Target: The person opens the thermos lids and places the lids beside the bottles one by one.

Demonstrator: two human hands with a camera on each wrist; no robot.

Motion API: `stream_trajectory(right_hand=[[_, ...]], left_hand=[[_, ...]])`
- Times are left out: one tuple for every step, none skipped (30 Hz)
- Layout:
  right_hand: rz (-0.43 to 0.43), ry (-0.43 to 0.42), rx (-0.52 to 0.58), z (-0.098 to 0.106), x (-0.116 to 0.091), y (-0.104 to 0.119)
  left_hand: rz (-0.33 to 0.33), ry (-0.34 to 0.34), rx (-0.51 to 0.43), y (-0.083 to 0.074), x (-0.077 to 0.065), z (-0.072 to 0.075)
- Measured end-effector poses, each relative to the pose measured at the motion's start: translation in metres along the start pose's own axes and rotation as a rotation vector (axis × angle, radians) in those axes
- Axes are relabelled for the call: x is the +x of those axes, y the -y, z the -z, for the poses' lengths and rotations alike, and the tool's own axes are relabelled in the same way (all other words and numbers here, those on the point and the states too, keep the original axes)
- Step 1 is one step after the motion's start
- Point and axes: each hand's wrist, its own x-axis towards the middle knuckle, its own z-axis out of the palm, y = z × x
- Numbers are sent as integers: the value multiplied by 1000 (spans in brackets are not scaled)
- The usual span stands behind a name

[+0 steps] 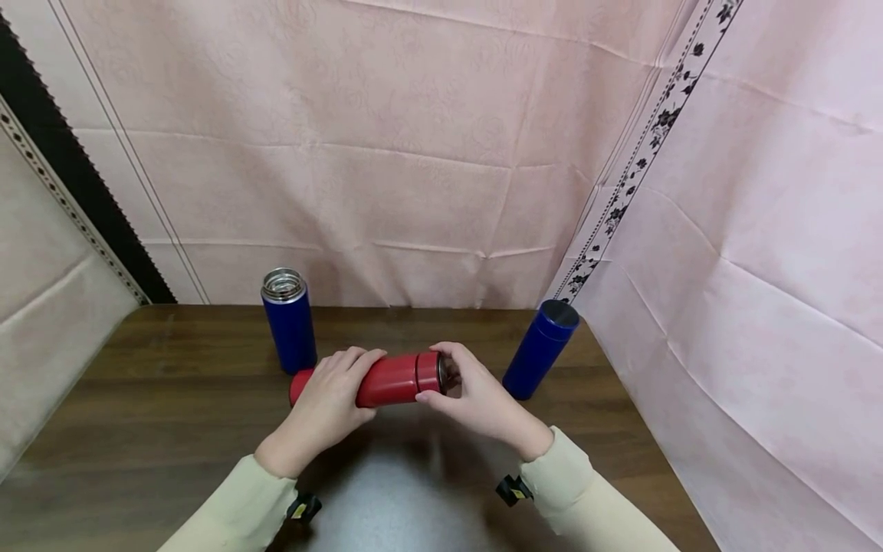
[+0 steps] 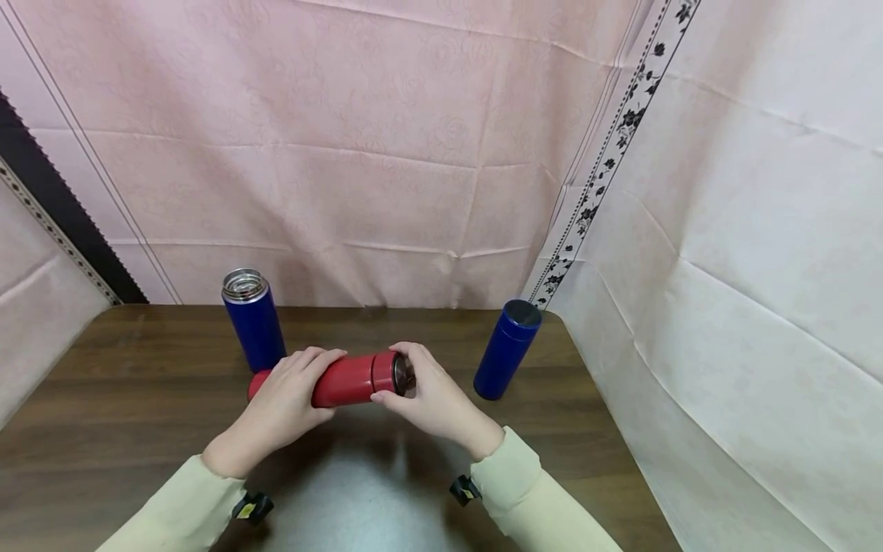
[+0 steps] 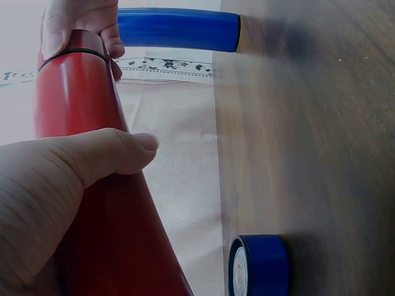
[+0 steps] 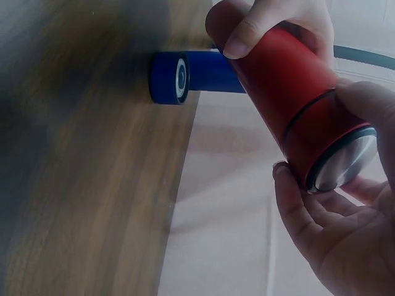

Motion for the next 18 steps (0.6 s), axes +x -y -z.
stream_trajectory(right_hand=[[8,1,-14,0,0,0],[20,1,-27,0,-1,-1],[31,0,-42,0,-1,-1],[41,-1,-57,0,-1,-1],[51,-3,-73,0,-1,-1],[57,-5,-89,0,-1,-1],[66,-5,-104,0,-2,0],[73,-4,-113,-1,-2,0],[80,-2,-129,-1,-2,0],[89,0,-135,-2,-2,1],[96,1,-140,-2,-3,1],[103,3,-144,-3,-3,2],[109,5,-145,-3,-3,2],[116,6,-147,-3,-3,3],[119,5,-150,-3,-3,3],[115,2,-145,-4,-3,3],[104,-1,-134,-4,-3,2],[87,-4,-118,-3,-3,2]], left_hand=[[0,3,-2,0,0,0],[0,5,-2,0,0,0],[-2,6,-2,1,0,0],[-3,5,-1,1,0,0],[-4,5,-1,1,0,0],[-6,5,2,2,0,0],[-8,5,4,2,0,0],[-9,6,6,2,0,0],[-10,8,4,2,-1,0],[-12,13,4,2,-1,0],[-12,18,3,2,-1,0],[-13,22,4,2,-2,0],[-12,26,4,2,-2,0],[-12,28,2,2,-3,0],[-12,28,1,2,-3,0],[-12,25,4,2,-3,0],[-13,20,7,1,-4,0],[-16,14,11,1,-4,-1]])
